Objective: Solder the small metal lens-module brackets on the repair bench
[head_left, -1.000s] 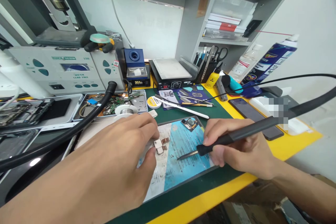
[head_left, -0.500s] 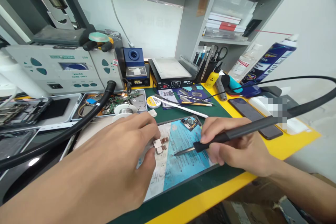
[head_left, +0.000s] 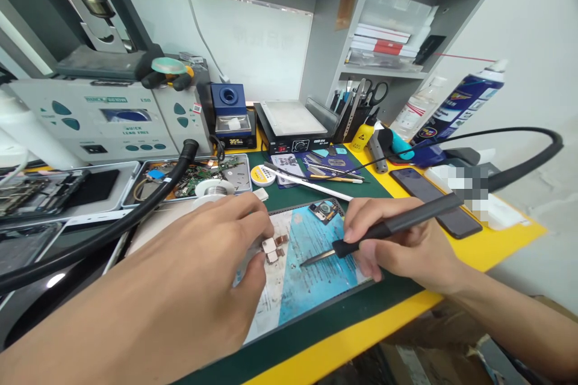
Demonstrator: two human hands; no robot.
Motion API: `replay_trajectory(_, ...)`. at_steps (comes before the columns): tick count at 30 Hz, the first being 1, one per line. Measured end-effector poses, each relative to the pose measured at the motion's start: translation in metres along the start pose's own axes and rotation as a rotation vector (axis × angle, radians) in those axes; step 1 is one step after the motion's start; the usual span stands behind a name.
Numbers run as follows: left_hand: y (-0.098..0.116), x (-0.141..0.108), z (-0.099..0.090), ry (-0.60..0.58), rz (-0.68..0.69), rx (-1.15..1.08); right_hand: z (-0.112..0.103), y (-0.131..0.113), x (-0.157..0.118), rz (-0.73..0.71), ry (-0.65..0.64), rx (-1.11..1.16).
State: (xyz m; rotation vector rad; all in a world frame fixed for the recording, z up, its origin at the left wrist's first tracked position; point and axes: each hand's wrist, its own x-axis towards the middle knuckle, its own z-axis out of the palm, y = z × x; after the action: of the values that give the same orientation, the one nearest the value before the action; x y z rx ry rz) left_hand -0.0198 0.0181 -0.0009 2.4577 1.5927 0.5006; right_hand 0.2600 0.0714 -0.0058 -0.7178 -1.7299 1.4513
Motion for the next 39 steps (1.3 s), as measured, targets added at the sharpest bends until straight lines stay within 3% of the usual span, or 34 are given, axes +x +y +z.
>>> replay_trajectory(39,0.0016,0.0034,-0.0033,-0.048,0.007,-0.040,0.0020,0.0004,0.0054,0.039,0.002,0.073)
